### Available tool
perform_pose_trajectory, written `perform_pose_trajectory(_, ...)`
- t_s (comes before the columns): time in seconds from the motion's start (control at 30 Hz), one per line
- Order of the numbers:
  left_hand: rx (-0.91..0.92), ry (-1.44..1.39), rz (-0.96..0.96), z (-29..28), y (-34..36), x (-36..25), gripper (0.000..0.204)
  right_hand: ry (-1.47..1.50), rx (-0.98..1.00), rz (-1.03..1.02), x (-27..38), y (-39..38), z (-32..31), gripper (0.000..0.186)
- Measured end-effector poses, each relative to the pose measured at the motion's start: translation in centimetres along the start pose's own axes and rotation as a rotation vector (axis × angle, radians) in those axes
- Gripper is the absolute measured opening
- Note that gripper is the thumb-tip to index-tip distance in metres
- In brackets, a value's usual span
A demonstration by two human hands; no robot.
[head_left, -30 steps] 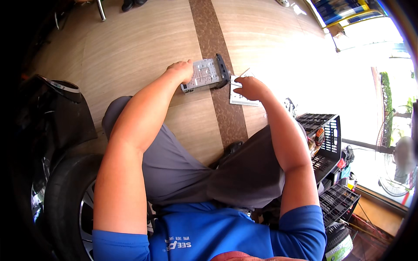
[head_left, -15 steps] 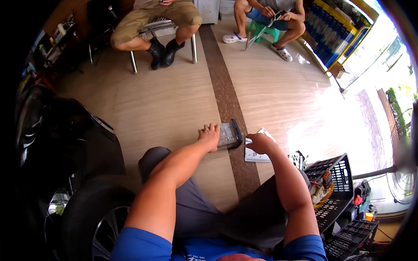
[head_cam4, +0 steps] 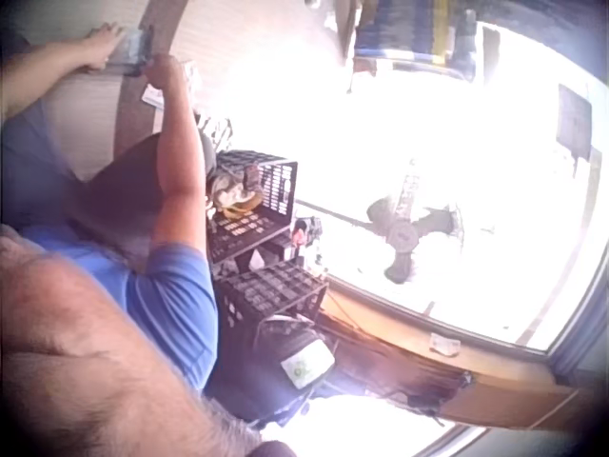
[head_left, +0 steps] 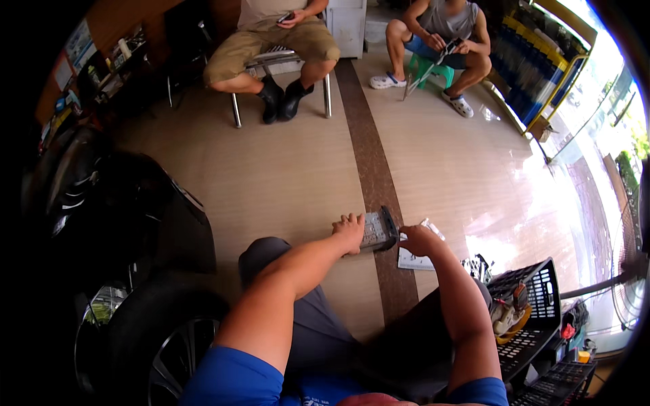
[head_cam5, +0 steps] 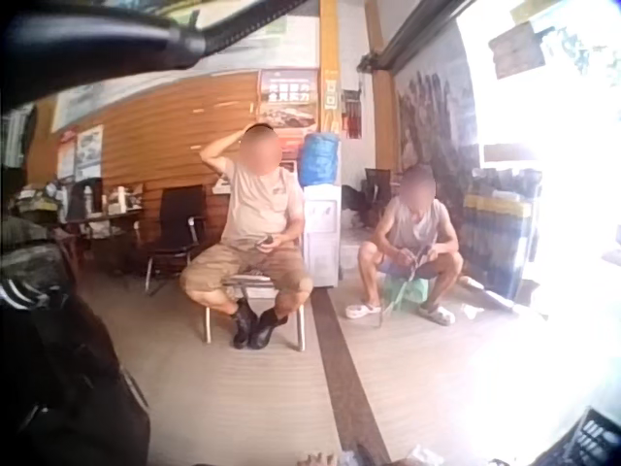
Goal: The person removes a metal panel from a car stereo unit by hand and then re-attaches it to the housing using a small tool.
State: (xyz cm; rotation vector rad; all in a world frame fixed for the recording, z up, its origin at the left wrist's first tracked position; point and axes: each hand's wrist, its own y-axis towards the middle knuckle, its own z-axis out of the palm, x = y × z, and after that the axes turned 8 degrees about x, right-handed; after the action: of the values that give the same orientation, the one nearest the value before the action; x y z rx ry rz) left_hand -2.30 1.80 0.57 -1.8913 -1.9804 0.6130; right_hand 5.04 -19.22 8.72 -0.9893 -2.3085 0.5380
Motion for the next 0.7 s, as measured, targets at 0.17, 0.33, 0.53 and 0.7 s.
perform_pose_trajectory(0.17,0.056,-0.036,0.008,-0.8,0.2,0.4,0.115,-0.064,-0.041,-0.040,-0.8,1.4,1.2,0.048)
perform_pose_trajectory(0.33,0.060,-0.039,0.055,-1.4,0.0,0.2,0.105,-0.064,-0.079,-0.071,-0.9,1.8,1.5,0.049)
perform_pose_trajectory(0.53,0.175,0.191,0.279,-0.7,-0.5,-1.6,0.100,-0.074,-0.067,-0.084,-1.4,1.8,1.8,0.045)
perform_pose_trajectory(0.7,0.159,0.195,0.273,-0.6,-0.5,-1.3,0.099,-0.036,-0.050,-0.078,-0.9,1.9,1.5,0.043)
